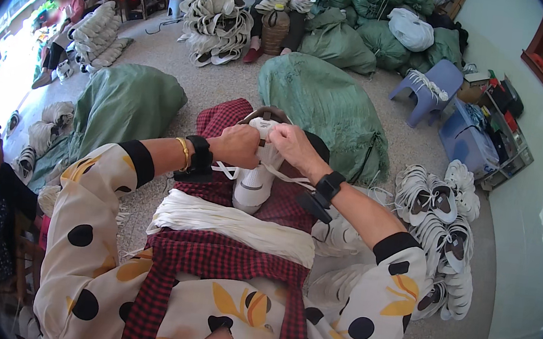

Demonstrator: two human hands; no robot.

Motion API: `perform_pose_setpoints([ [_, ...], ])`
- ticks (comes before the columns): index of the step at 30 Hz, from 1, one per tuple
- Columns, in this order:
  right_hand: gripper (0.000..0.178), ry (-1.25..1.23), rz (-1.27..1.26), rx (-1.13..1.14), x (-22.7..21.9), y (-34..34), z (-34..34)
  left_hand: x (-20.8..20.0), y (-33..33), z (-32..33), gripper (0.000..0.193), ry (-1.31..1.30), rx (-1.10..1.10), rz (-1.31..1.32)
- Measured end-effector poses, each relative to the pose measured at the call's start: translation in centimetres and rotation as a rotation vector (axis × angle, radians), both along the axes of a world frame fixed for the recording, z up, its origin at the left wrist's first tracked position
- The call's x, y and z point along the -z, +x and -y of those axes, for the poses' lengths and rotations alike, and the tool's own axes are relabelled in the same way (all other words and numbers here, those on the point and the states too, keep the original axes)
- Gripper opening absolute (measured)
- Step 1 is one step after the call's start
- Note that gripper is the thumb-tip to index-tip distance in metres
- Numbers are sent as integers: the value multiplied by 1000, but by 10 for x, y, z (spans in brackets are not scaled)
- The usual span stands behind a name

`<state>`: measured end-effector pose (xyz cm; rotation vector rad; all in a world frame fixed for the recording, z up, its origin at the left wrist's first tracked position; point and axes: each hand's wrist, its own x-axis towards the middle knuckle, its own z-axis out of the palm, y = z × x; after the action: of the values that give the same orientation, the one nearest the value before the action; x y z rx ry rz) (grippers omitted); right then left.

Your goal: Lace a white shoe while sitting in a workshop.

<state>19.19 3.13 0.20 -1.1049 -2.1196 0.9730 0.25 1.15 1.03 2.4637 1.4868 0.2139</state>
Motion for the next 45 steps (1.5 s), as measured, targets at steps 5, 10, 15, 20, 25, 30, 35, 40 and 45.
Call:
perform_pose_setpoints([
  [5, 23, 320, 45, -43, 7, -3, 16, -8, -8, -9, 28, 99, -2, 214],
  [10, 25, 185, -61, -79, -3, 1, 23, -4, -12, -11, 23, 154, 152, 568],
  [15, 25, 313, -130, 5, 11, 0, 35, 2, -14, 21, 21, -61, -23, 746],
  [20, 26, -139, -542, -40, 14, 9, 26, -11, 19, 51, 20, 65, 249, 905],
  [25, 22, 245, -216, -39, 2, 5, 36, -17, -13, 27, 21, -237, -37, 960],
  [30, 19, 271, -320, 106, 6, 2, 39, 12, -10, 26, 24, -463, -123, 1274],
  [35, 19, 394, -313, 88, 10, 1, 36, 14, -5, 30, 23, -492, -60, 1258],
  [40, 19, 218, -375, 45, 4, -2, 42, 22, -2, 26, 21, -392, -37, 1065],
  [45, 21, 294, -372, 27, 8, 3, 37, 16, -5, 23, 22, -355, 63, 932],
])
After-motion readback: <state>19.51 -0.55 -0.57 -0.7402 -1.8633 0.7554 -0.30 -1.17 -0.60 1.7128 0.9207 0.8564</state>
